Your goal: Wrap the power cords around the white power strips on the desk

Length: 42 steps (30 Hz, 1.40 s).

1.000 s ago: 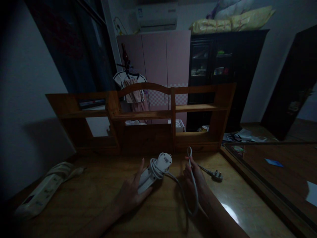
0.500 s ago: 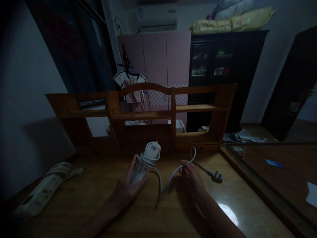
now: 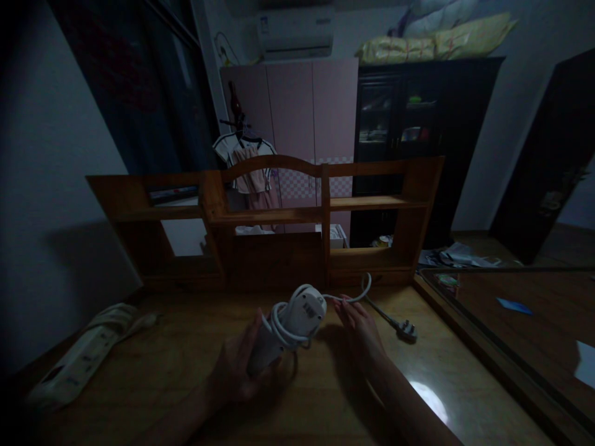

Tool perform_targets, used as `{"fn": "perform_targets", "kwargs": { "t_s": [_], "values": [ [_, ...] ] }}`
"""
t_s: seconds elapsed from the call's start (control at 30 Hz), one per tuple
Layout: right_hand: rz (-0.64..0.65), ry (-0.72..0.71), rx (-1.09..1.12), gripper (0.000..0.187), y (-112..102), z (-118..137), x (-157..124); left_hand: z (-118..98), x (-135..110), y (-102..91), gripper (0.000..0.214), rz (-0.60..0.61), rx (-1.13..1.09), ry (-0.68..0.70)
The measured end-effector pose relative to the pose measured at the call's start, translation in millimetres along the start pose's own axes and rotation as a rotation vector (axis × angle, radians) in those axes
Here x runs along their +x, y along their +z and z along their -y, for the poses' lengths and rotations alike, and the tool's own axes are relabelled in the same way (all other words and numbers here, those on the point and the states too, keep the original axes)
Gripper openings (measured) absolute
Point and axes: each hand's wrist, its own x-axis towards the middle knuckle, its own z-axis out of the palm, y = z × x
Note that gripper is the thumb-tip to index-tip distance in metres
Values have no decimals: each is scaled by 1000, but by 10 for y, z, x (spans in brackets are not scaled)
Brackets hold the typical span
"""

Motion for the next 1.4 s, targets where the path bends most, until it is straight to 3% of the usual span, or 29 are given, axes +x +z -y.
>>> {"fn": "perform_targets", "kwargs": {
  "t_s": [0.1,0.27,0.43,0.57,0.73,0.83,1.0,1.17,1.4],
  "values": [
    [100,-6,-40,25,61,69,-23,7,-5,17,94,64,20,93],
    [201,159,-74,35,156,104,-104,-17,16,19,92,96,90,119],
    [403,89,-259,37,262,45,-234,-30,35,18,90,36,69,40],
    [514,134,-244,53,306,11,-278,-36,74,4,89,-25,48,-77],
    [648,177,-349,49,323,34,-344,-36,125,-26,88,-15,-3,-183],
    [664,209,-387,58,325,42,-392,-31,124,-21,89,-7,1,-183],
    [654,164,-418,37,342,54,-431,-24,86,11,90,-2,55,-91],
    [688,191,-515,27,302,74,-393,6,31,27,89,17,129,55],
    [727,149,-711,43,191,-26,-344,-26,0,15,84,15,204,151]
  ]
}}
